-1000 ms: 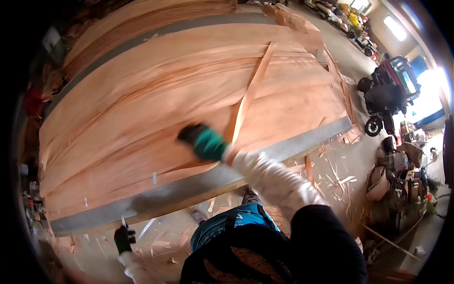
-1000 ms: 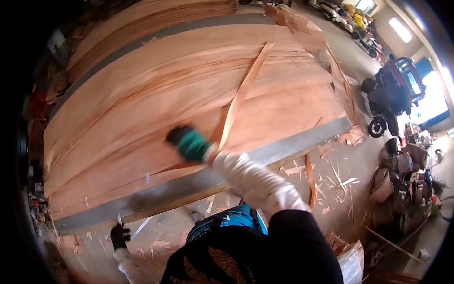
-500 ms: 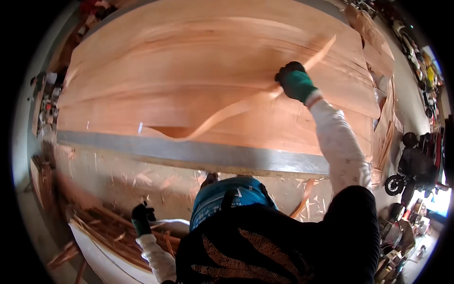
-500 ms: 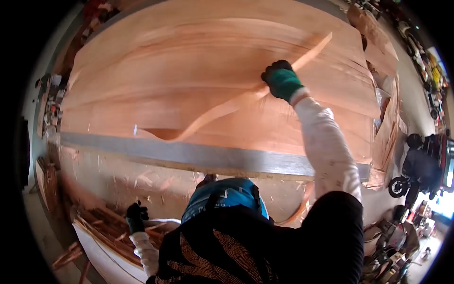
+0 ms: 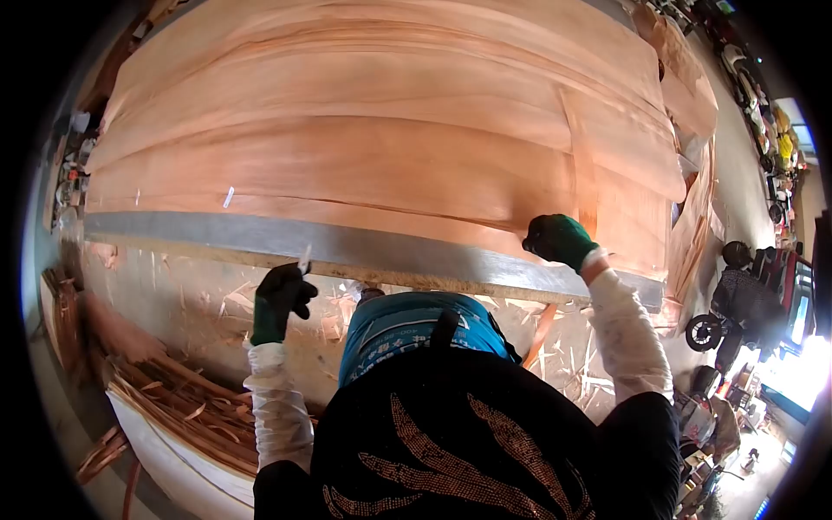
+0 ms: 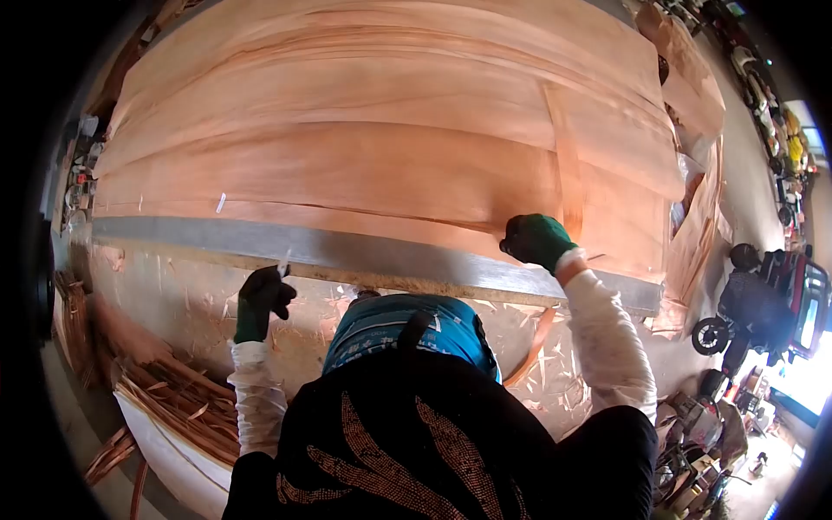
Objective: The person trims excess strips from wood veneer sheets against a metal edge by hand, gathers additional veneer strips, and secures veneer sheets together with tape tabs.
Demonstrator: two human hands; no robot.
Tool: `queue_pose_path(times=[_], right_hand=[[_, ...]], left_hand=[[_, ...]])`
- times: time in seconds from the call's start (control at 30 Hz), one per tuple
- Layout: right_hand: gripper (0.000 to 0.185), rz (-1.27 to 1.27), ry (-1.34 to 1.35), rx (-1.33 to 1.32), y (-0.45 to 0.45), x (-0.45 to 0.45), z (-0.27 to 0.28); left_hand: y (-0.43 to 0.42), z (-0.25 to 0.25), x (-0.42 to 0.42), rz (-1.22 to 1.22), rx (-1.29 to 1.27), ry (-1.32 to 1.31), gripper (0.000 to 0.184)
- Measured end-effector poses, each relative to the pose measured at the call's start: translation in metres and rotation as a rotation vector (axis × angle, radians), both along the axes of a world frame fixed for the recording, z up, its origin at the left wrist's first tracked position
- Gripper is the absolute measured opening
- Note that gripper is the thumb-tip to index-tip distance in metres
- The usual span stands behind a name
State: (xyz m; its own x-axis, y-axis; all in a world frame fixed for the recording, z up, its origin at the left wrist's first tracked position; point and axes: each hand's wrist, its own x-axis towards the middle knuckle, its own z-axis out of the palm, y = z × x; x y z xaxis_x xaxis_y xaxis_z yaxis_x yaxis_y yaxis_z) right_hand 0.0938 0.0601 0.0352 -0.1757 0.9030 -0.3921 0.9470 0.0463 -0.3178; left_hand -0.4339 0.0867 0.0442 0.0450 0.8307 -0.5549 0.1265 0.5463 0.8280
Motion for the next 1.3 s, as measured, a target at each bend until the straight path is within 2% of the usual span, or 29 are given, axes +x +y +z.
queue_pose_path(times=[0.07, 0.23, 0.33, 0.43, 0.53, 0.6, 0.7, 0.73, 0.83, 0.87, 0.9, 0.93, 0.97, 1.0, 1.07, 1.1, 1.17, 1.2, 1.3], right_hand=[[0.024, -0.098, -0.095, -0.016, 0.002, -0.01, -0.007], [0.028, -0.131, -0.14, 0.074, 0.008, -0.006, -0.035], [0.035, -0.132, -0.182, 0.105, 0.01, -0.008, -0.038], [0.03, -0.113, -0.202, 0.137, 0.012, -0.005, -0.045], [0.03, -0.12, -0.136, 0.153, 0.012, -0.004, -0.05], [0.036, -0.16, -0.173, 0.095, 0.014, -0.009, -0.042], [0.036, -0.174, -0.181, 0.085, 0.01, -0.007, -0.04], [0.034, -0.176, -0.175, 0.095, 0.008, -0.007, -0.04], [0.025, -0.207, -0.386, 0.145, -0.006, -0.03, 0.025], [0.021, -0.206, -0.447, 0.247, -0.012, -0.045, 0.041], [0.027, -0.196, -0.337, 0.344, -0.016, -0.055, 0.036], [0.035, -0.081, -0.313, 0.656, -0.021, -0.072, 0.025], [0.045, -0.035, -0.253, 0.568, -0.016, -0.09, 0.004], [0.047, 0.043, -0.258, 0.634, -0.02, -0.115, -0.004], [0.049, 0.155, -0.304, 0.566, -0.015, -0.146, -0.034], [0.049, 0.151, -0.305, 0.56, -0.013, -0.154, -0.062], [0.048, 0.049, -0.249, 0.629, -0.014, -0.163, -0.08], [0.046, 0.02, -0.238, 0.648, -0.013, -0.164, -0.087], [0.045, 0.01, -0.32, 0.675, -0.015, -0.168, -0.095]], left_hand=[[0.003, 0.004, 0.027, -0.058, -0.043, -0.041, 0.023], [0.004, 0.003, 0.083, -0.289, -0.073, -0.116, 0.032], [0.004, -0.003, 0.119, -0.331, -0.118, -0.121, 0.036], [0.009, -0.007, 0.159, -0.333, -0.146, -0.09, 0.038], [0.016, -0.024, 0.193, -0.353, -0.069, -0.155, 0.038], [0.022, -0.037, 0.21, -0.336, -0.081, -0.201, 0.038], [0.026, -0.104, 0.217, -0.212, -0.059, -0.329, 0.04], [0.026, -0.072, 0.22, -0.321, -0.068, -0.112, 0.041], [0.024, -0.069, 0.216, -0.341, -0.083, -0.136, 0.043], [0.027, -0.069, 0.217, -0.348, -0.096, -0.103, 0.044], [0.027, -0.068, 0.217, -0.347, -0.096, -0.117, 0.044], [0.027, -0.069, 0.217, -0.346, -0.097, -0.131, 0.043], [0.027, -0.07, 0.216, -0.345, -0.099, -0.144, 0.043], [0.027, -0.071, 0.214, -0.351, -0.072, -0.177, 0.045], [0.025, -0.073, 0.21, -0.361, -0.021, -0.242, 0.048], [0.024, -0.073, 0.208, -0.36, -0.006, -0.225, 0.049], [0.023, -0.07, 0.211, -0.38, 0.027, -0.196, 0.052], [0.018, -0.067, 0.209, -0.461, 0.122, -0.04, 0.054], [0.016, -0.104, 0.183, -0.874, 0.712, 0.671, 0.038]])
